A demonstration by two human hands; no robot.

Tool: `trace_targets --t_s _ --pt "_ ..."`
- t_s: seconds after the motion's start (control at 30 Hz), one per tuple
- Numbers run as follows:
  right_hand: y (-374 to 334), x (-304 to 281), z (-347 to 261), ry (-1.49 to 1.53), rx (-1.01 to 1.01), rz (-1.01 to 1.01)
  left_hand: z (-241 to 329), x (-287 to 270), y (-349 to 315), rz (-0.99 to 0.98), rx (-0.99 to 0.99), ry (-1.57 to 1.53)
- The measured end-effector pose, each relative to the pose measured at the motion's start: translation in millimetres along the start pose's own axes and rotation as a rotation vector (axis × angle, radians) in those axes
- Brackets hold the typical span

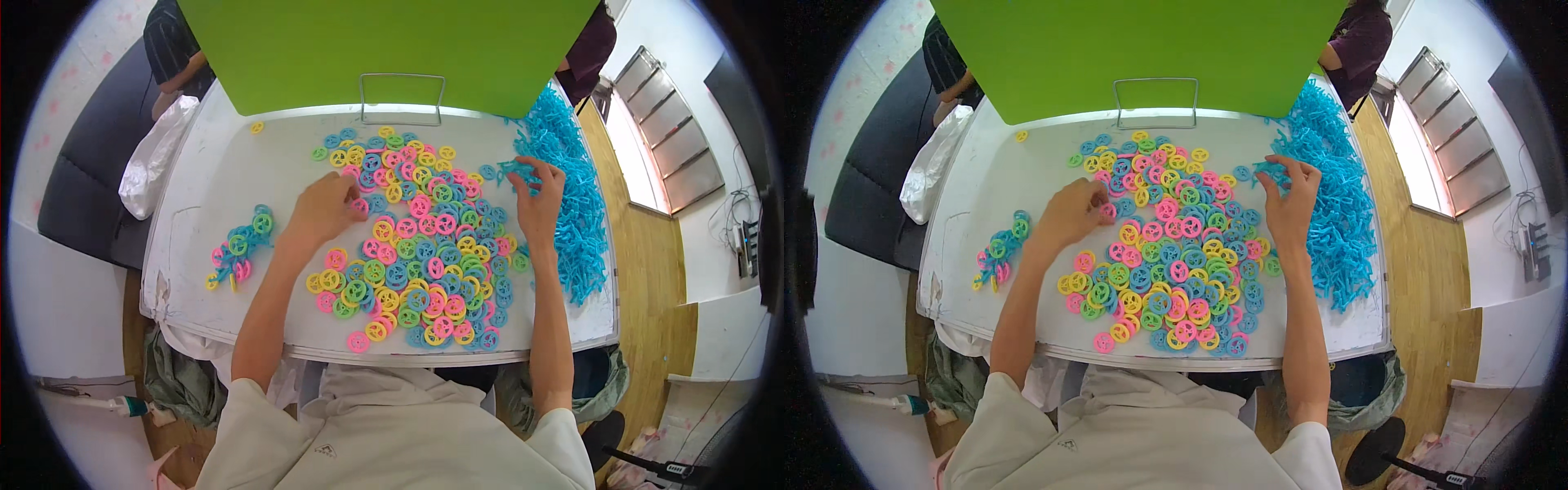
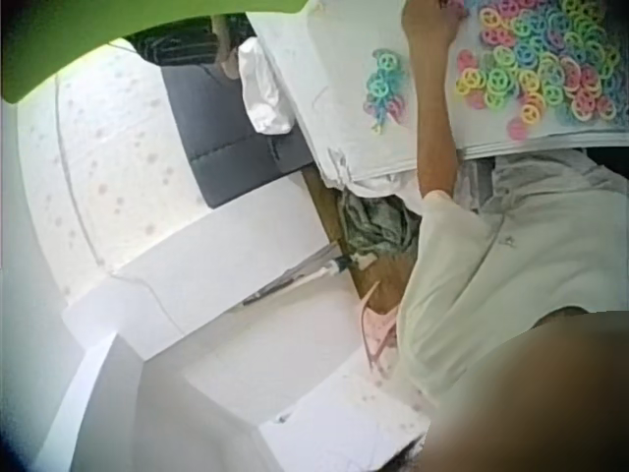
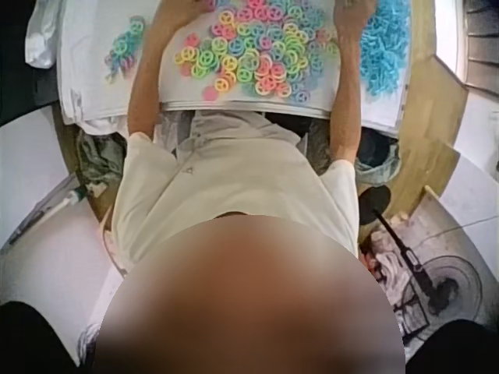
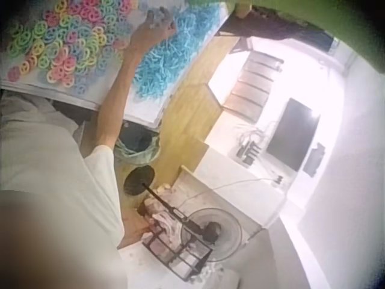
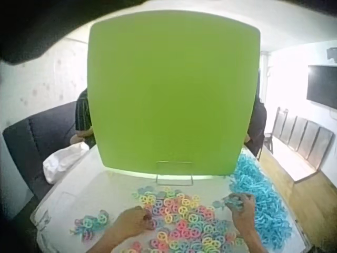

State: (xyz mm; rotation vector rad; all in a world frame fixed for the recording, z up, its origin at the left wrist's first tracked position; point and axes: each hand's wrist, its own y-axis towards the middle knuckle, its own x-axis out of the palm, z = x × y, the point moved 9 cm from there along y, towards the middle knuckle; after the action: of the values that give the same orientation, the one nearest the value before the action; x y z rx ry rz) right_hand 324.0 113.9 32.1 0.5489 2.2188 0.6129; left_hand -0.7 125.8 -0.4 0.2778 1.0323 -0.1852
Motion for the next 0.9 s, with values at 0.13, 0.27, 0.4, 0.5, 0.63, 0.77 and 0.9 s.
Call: trace_targets --t_s 0.13,0.27,0.4,0.5,0.63,0.77,0.9 --pt "-1 -8 4 0.221 0.143 0.07 -2 7 5 -0.048 -0.127 -0.06" --pt "-5 7 14 0.52 0.231 0.021 32 -5 8 0.071 -0.052 -0.487" --pt "-27 36 -39 0.438 0.131 -0.22 60 23 0 -0.062 -0.074 -0.958" --pt "-41 46 -61 0.418 0.115 -0.285 80 40 -8 -0.142 -0.14 -1.286" --pt "-49 52 -66 0.432 0.159 -0.295 81 45 -10 -0.171 -0.193 -1.304" --pt "-49 51 -73 0.393 0.129 -0.35 72 39 -8 -0.082 -0.172 -1.249" --pt "-48 42 -86 0.272 -0.104 -0.263 66 37 -9 -0.022 -0.215 -1.219"
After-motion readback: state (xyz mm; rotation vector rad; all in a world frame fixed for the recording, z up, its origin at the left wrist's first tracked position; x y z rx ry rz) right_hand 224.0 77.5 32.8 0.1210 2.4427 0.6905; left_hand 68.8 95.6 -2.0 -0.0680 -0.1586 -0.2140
